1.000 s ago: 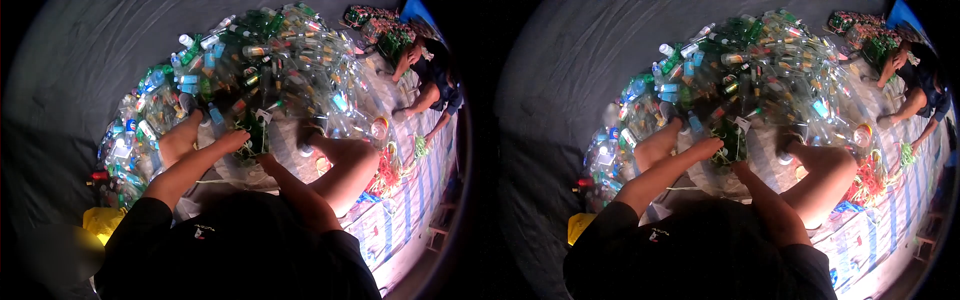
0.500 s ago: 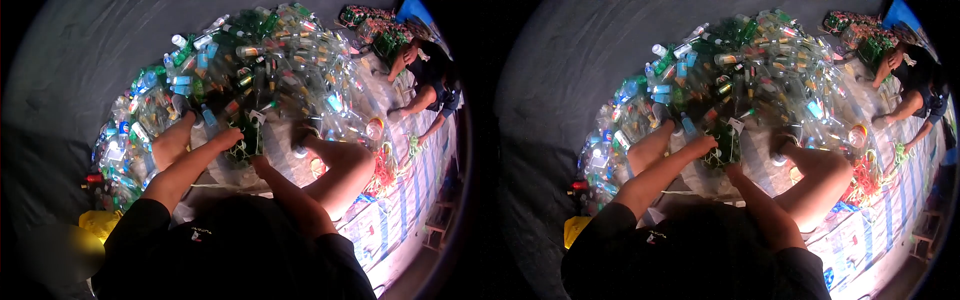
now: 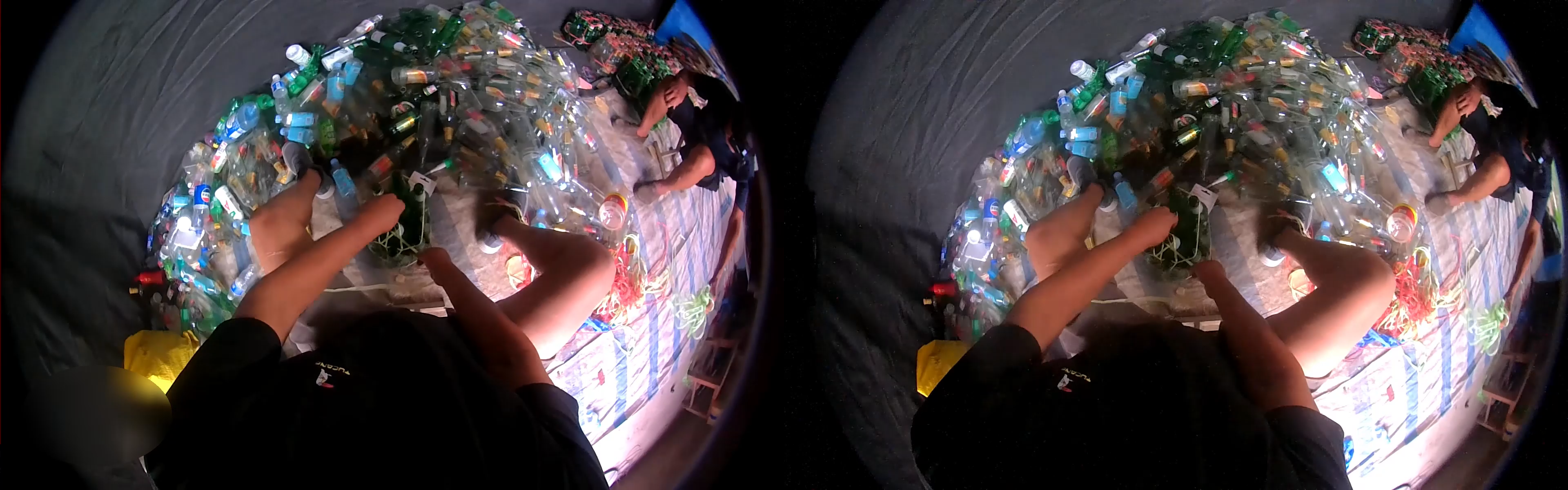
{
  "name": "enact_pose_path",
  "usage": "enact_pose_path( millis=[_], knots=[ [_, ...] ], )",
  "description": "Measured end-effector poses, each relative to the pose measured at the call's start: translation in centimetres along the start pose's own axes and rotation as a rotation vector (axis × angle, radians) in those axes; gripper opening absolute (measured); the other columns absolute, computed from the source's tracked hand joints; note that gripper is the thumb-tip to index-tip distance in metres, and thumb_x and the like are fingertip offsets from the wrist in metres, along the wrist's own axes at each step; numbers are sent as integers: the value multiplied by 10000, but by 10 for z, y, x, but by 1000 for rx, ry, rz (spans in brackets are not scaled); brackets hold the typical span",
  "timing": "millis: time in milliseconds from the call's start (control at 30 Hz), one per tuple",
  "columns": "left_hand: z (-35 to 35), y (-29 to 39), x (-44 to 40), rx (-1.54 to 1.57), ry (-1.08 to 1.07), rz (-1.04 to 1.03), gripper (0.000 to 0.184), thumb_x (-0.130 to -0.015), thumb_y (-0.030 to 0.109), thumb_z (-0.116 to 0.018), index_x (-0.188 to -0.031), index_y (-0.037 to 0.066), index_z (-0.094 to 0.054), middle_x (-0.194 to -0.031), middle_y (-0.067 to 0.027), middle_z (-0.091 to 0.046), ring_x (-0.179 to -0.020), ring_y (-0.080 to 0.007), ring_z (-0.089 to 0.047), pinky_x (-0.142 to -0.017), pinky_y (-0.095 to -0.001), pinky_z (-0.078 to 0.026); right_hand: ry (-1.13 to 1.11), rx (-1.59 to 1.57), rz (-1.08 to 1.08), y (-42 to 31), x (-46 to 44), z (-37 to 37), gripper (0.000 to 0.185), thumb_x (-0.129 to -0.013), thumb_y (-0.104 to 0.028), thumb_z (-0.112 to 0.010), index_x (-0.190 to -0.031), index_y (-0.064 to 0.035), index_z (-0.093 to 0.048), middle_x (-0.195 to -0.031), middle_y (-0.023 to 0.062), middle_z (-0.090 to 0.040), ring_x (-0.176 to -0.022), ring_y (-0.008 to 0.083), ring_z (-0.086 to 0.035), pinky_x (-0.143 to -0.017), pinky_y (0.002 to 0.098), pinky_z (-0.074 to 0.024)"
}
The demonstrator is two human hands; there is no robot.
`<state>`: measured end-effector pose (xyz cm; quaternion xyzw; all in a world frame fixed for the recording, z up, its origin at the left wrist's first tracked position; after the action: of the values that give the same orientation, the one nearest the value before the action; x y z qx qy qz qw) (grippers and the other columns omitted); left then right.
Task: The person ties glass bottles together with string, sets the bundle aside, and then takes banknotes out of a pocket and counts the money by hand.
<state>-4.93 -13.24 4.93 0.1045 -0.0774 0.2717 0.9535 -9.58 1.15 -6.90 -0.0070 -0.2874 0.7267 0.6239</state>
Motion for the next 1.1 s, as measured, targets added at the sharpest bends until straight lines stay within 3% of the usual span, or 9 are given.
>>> enact_pose_path(
  millis=[100,300,467,533,667,733,867,967,1100],
  knots=[
    [52,46,28,112,124,120,138,-815,88,-580,-879,68,-700,-910,-152,-683,-853,-375,-682,-735,-474,-555,36,-87,27,0,7,-1,353,-660,21,-685,-982,-125,-697,-934,150,-691,-953,335,-659,-820,401,-510],
    [-8,68,61,54,-151,99,134,-789,77,-617,-907,43,-669,-927,-179,-665,-891,-377,-680,-745,-474,-556,46,-167,28,-2,14,9,348,-655,13,-706,-973,-128,-699,-929,146,-691,-943,336,-655,-818,409,-504],
    [-19,52,70,260,100,99,123,-796,48,-604,-919,55,-603,-990,-171,-613,-912,-385,-647,-769,-491,-529,40,72,138,-4,19,13,386,-629,12,-739,-982,-139,-701,-923,134,-686,-932,316,-660,-820,401,-504],
    [-15,51,74,279,123,116,135,-797,47,-603,-931,59,-602,-985,-167,-617,-912,-389,-646,-770,-494,-530,106,28,97,-5,22,25,128,-784,-110,-640,-886,-145,-710,-864,112,-684,-868,296,-682,-718,394,-533],
    [-13,49,77,306,94,117,122,-812,78,-596,-931,60,-617,-966,-167,-632,-922,-390,-649,-770,-499,-531,241,174,13,-21,23,62,96,-796,-140,-621,-838,-140,-708,-834,110,-681,-855,322,-684,-685,411,-539],
    [-22,45,75,282,113,143,120,-813,90,-595,-925,67,-633,-954,-165,-648,-916,-389,-655,-768,-498,-533,347,226,64,-37,20,88,132,-816,-194,-612,-785,-77,-666,-788,164,-669,-764,368,-673,-634,461,-537],
    [-21,45,74,319,-28,201,175,-805,101,-595,-956,98,-684,-931,-160,-688,-888,-379,-676,-757,-493,-541,319,-12,23,-64,11,151,172,-835,-193,-592,-794,-52,-680,-771,199,-672,-757,401,-671,-644,489,-536],
    [-33,37,69,226,8,197,199,-795,89,-602,-961,115,-710,-904,-155,-701,-875,-369,-689,-740,-481,-549,198,82,-41,-46,-14,141,201,-858,-210,-579,-830,-52,-699,-873,210,-687,-841,410,-669,-693,498,-536],
    [-39,35,55,214,-99,155,158,-800,103,-613,-907,112,-729,-880,-144,-703,-882,-355,-694,-733,-477,-553,312,83,-4,14,-14,102,236,-866,-272,-621,-886,-51,-702,-877,165,-684,-855,375,-665,-740,474,-529]
  ],
)
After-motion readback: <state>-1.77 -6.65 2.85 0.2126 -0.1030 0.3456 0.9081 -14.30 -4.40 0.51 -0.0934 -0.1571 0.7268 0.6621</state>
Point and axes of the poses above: each hand's wrist, its own x-axis away from the middle knuckle, its own z-axis out of the back of the hand, y = z × x, the point moved 9 cm from there along -x, towards the middle knuckle
